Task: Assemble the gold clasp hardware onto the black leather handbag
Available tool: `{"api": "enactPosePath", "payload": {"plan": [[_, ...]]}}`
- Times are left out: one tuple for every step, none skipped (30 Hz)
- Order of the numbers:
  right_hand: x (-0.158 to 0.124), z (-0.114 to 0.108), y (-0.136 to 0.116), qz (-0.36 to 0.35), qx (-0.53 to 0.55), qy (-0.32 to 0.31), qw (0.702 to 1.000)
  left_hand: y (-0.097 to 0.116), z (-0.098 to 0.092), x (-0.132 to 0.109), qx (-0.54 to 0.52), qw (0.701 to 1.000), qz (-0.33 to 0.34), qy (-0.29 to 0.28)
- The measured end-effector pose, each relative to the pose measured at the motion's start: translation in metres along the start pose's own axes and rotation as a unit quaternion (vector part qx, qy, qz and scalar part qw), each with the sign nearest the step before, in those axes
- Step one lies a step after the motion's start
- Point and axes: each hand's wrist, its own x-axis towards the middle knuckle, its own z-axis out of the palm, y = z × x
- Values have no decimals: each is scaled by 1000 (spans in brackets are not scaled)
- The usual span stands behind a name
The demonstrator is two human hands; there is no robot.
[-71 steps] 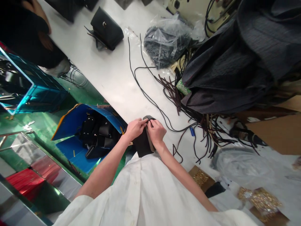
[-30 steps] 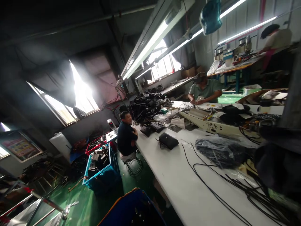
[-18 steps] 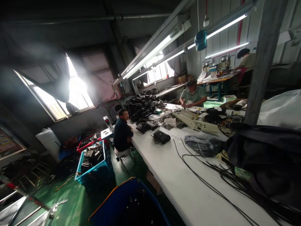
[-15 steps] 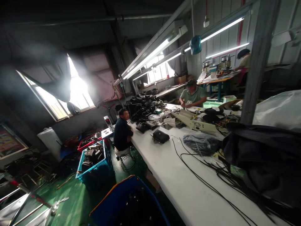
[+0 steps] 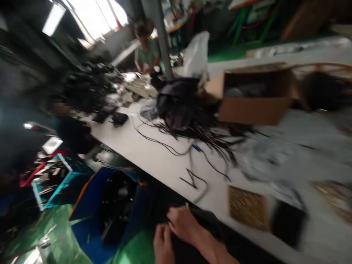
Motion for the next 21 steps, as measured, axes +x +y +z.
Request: {"api": "enactPosePath", "payload": {"plan": [[-7,9,19,9,7,-43,999,-14,17,0,14,1000,-9,-13],[-12,19,39,-14,19,-99,995,-28,34,1,23,1000,-8,-6],[-15,29,58,-103,23,-170,980,-41,49,2,13,999,27,31],[-17,38,76,-157,19,-177,971,-52,62,3,11,997,50,56],[-18,45,92,-179,22,-171,969,-59,73,5,11,995,67,71],[-17,49,106,-186,26,-162,969,-62,82,8,11,993,83,80],[-16,50,118,-176,29,-142,974,-60,91,12,15,992,95,77],[-14,49,128,-157,33,-126,979,-53,99,17,18,991,109,69],[-10,47,137,-136,36,-111,984,-44,107,25,20,990,124,64],[-5,43,146,-114,37,-96,988,-33,116,35,20,988,145,50],[1,39,153,-92,33,-84,992,-21,123,47,8,985,166,40],[9,35,160,-70,29,-71,995,-10,130,60,0,983,180,25],[18,31,165,-50,29,-60,997,0,135,73,-10,982,188,13],[27,29,167,-32,30,-53,998,9,138,85,-20,982,188,8],[36,27,168,-19,31,-47,998,16,138,96,-25,982,188,2],[45,26,167,-13,31,-46,998,21,137,106,-29,981,190,2],[53,26,164,-13,30,-50,998,25,135,114,-27,981,193,6],[61,27,161,-17,26,-56,998,27,133,120,-24,980,199,13],[68,28,159,-21,21,-62,998,28,131,126,-20,978,206,19],[75,29,158,-24,14,-67,997,28,131,131,-18,977,213,24],[81,31,159,-24,5,-70,997,27,132,137,-20,975,219,24]]}}
